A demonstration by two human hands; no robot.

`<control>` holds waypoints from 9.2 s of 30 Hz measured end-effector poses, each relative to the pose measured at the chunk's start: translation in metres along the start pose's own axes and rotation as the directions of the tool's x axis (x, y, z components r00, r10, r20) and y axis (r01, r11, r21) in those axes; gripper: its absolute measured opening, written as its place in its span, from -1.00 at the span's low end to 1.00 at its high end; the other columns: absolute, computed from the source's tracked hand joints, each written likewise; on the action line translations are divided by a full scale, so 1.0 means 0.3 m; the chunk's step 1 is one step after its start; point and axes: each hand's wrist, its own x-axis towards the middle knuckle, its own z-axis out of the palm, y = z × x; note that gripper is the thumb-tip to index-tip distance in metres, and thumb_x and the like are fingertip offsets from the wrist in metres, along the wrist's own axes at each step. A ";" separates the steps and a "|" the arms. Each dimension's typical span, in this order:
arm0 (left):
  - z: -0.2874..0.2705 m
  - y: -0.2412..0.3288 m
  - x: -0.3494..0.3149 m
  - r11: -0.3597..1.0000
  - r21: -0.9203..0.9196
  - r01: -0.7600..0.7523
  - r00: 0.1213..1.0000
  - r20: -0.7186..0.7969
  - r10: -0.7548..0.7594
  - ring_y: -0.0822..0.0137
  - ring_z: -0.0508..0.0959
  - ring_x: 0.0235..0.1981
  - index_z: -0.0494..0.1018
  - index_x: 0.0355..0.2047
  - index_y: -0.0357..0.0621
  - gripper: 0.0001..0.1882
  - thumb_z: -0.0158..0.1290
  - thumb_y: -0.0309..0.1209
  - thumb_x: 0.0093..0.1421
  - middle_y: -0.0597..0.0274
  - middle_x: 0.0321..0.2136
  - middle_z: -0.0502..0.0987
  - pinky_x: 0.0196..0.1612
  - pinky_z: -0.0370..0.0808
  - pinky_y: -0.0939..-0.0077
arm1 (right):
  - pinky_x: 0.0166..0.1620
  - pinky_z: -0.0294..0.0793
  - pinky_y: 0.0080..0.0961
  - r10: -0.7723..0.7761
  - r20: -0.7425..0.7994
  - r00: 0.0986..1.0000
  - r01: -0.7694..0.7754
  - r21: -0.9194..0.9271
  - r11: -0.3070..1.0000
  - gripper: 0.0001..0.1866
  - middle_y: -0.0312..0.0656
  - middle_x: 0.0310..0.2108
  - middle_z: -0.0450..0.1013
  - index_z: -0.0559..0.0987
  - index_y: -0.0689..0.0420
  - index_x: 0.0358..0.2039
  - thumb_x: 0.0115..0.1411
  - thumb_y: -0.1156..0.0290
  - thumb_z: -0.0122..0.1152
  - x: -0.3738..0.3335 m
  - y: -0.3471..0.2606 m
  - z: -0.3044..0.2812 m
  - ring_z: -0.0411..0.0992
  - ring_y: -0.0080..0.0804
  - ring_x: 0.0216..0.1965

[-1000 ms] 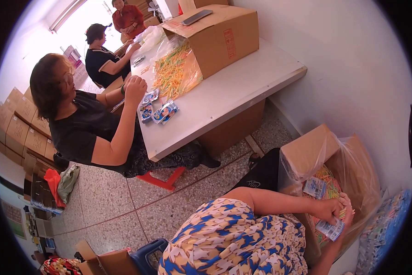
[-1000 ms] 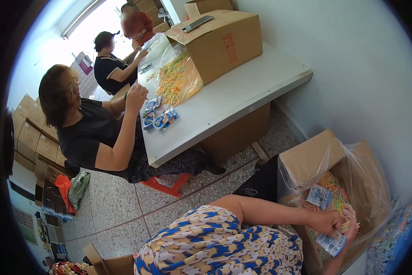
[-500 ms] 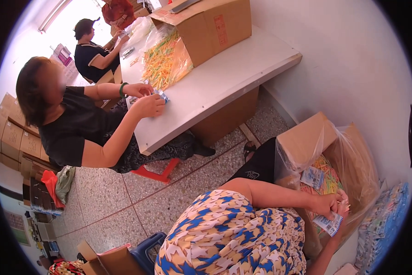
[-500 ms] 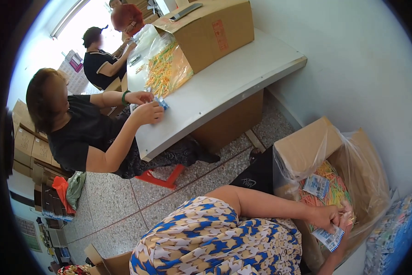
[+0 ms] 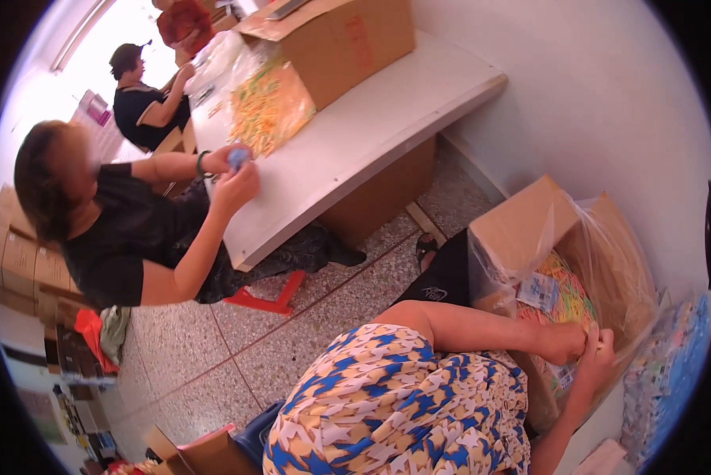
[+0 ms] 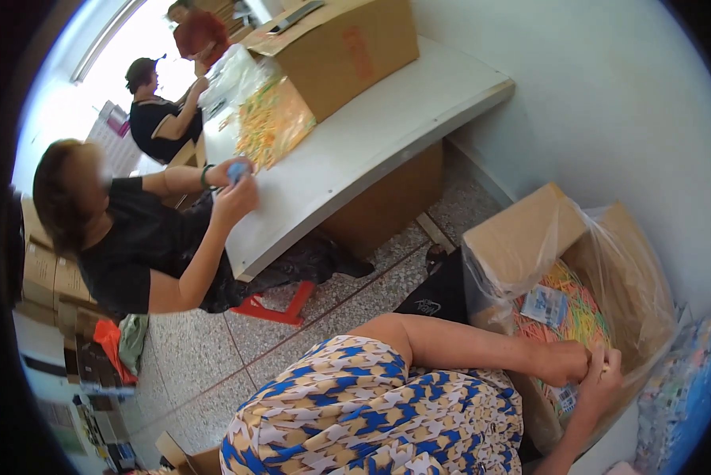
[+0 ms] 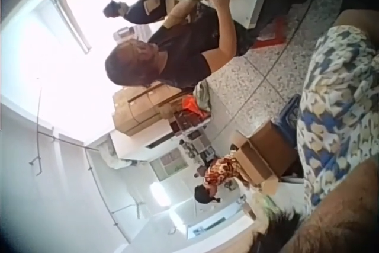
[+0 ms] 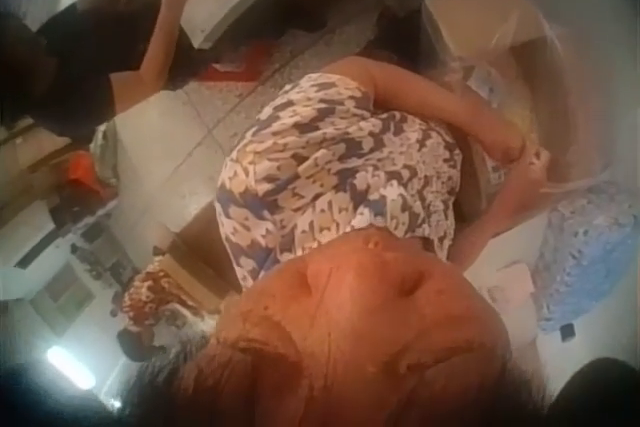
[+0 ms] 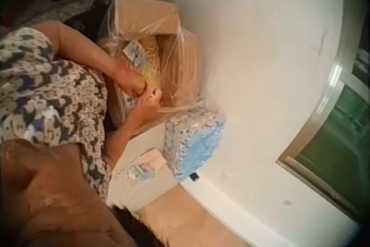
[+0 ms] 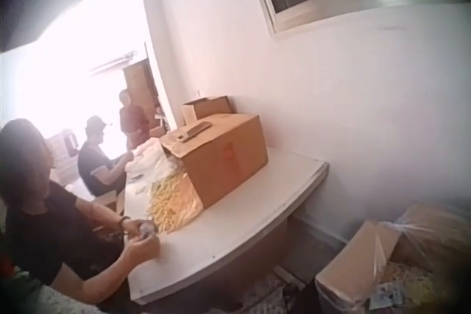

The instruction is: Packing colorful rubber bands and instruction tags into plastic zip bags.

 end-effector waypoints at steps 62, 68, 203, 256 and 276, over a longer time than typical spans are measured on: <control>-0.066 -0.211 0.158 0.383 -0.641 0.665 0.740 0.494 -0.457 0.54 0.49 -0.31 0.57 -0.26 -0.28 -0.85 0.07 -0.52 0.17 0.30 -0.35 0.58 -0.17 0.46 0.61 | -0.31 0.39 -0.56 -0.157 -0.154 0.976 0.204 0.367 0.908 -0.70 -0.25 -0.32 0.40 0.49 0.17 -0.27 0.00 0.39 0.34 0.059 0.158 -0.113 0.40 -0.49 -0.34; -0.057 -0.168 0.183 0.267 -0.706 0.656 0.719 0.479 -0.504 0.49 0.49 -0.27 0.54 -0.21 -0.28 -0.82 0.07 -0.51 0.18 0.26 -0.28 0.57 -0.11 0.45 0.54 | -0.17 0.42 -0.48 -0.070 -0.300 0.951 0.190 0.392 0.900 -0.50 -0.16 -0.20 0.43 0.44 0.15 -0.08 -0.05 0.36 0.39 0.002 0.194 -0.141 0.42 -0.33 -0.16; 1.248 0.411 1.600 0.492 0.218 -0.843 0.263 0.965 0.024 0.09 0.42 -0.02 0.50 -0.18 -0.05 -0.37 -0.10 0.23 0.05 0.03 -0.23 0.53 0.21 0.02 0.04 | -0.34 0.46 -0.29 0.660 -0.216 0.719 -0.590 0.313 0.745 -0.47 -0.10 -0.45 0.52 0.42 0.10 -0.21 -0.09 0.04 0.35 -0.791 0.940 -0.680 0.52 -0.14 -0.40; 1.294 0.349 1.681 0.817 -0.028 -0.576 0.485 0.793 0.369 0.05 0.43 -0.12 0.40 -0.16 -0.29 -0.63 -0.05 -0.21 0.22 -0.05 -0.20 0.47 -0.05 0.35 0.33 | -0.24 0.44 -0.17 0.445 -0.509 0.736 -0.486 0.058 0.872 -0.57 0.11 -0.38 0.47 0.44 0.24 -0.26 -0.08 0.24 0.31 -0.115 1.394 -1.097 0.45 0.06 -0.33; 0.646 0.475 1.121 0.840 -0.261 -0.475 0.813 0.235 0.533 0.29 0.50 -0.18 0.45 -0.09 -0.21 -0.68 0.11 -0.47 0.12 0.09 -0.13 0.50 -0.25 0.46 0.51 | -0.43 0.40 -0.51 0.461 -0.728 0.508 -0.353 0.313 0.882 -0.78 -0.13 -0.51 0.46 0.58 0.22 -0.44 0.02 0.32 0.31 -0.488 1.161 -0.831 0.42 -0.42 -0.53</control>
